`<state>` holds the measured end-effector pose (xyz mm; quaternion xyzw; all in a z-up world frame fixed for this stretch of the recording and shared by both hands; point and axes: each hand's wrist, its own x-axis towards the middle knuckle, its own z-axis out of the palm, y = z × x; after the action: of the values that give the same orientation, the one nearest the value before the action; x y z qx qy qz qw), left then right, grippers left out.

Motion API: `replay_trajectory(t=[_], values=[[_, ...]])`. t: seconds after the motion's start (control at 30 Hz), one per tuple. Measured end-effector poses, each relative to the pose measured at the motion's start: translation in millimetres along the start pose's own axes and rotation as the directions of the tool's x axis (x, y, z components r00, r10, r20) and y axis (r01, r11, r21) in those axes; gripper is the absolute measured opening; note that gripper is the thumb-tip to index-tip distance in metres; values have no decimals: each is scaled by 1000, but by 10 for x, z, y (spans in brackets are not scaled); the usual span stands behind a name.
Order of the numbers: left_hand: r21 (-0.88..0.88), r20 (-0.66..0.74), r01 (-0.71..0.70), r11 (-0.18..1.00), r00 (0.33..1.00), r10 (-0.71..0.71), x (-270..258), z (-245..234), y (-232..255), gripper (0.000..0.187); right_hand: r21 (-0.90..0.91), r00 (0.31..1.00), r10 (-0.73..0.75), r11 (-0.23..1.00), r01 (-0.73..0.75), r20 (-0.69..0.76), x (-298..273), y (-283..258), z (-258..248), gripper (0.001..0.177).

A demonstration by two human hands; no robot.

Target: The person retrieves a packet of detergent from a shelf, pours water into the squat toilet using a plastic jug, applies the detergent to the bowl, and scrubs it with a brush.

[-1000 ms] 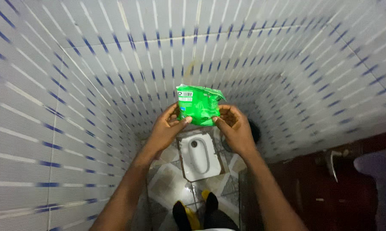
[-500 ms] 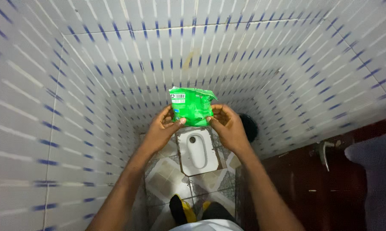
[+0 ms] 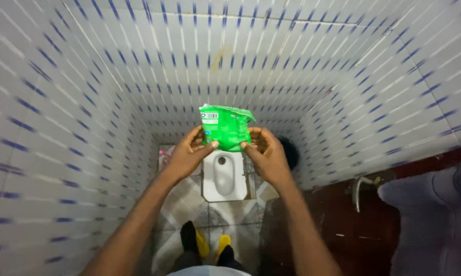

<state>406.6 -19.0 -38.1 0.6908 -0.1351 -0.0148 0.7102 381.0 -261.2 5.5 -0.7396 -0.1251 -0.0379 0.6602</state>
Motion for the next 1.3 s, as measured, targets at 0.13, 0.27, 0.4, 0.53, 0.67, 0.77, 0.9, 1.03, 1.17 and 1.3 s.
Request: replay_trajectory(t=[0.13,0.27,0.4,0.53,0.67,0.77,0.9,1.03,1.17,1.3], values=[[18,-30,14,1000,999,-13,-230,162,-41,67,-59,999,11,998,-8,45,-149,129,-91,42],[20,-111,68,998,992,-65,-451,255,-163,67,-98,995,-7,995,16,96,-247,334,-58,56],[-13,-121,76,997,990,-77,-602,272,-379,59,-211,994,-30,976,51,103,-329,546,19,76],[-19,-128,57,998,990,-59,-645,292,-684,69,-255,986,101,965,-64,133,-344,751,118,73],[223,-176,156,962,977,-118,-550,223,-1158,74,-204,986,130,973,-106,105,-283,1145,252,60],[250,-200,166,954,973,-117,-466,129,-1624,76,-344,981,190,925,-164,44,-142,1582,373,52],[348,-168,157,924,980,-103,-371,-80,-2289,74,-208,987,130,972,-109,89,-6,2324,586,41],[295,-202,147,944,975,-89,-278,-276,-2987,72,-124,986,122,986,-108,110,152,3089,796,37],[424,-209,230,876,966,-152,-240,-526,-3742,75,-250,973,186,957,-147,139,300,3750,1030,38],[369,-270,291,883,942,-198,-275,-803,-4496,79,-260,972,190,954,-150,136,452,4500,1379,68]])
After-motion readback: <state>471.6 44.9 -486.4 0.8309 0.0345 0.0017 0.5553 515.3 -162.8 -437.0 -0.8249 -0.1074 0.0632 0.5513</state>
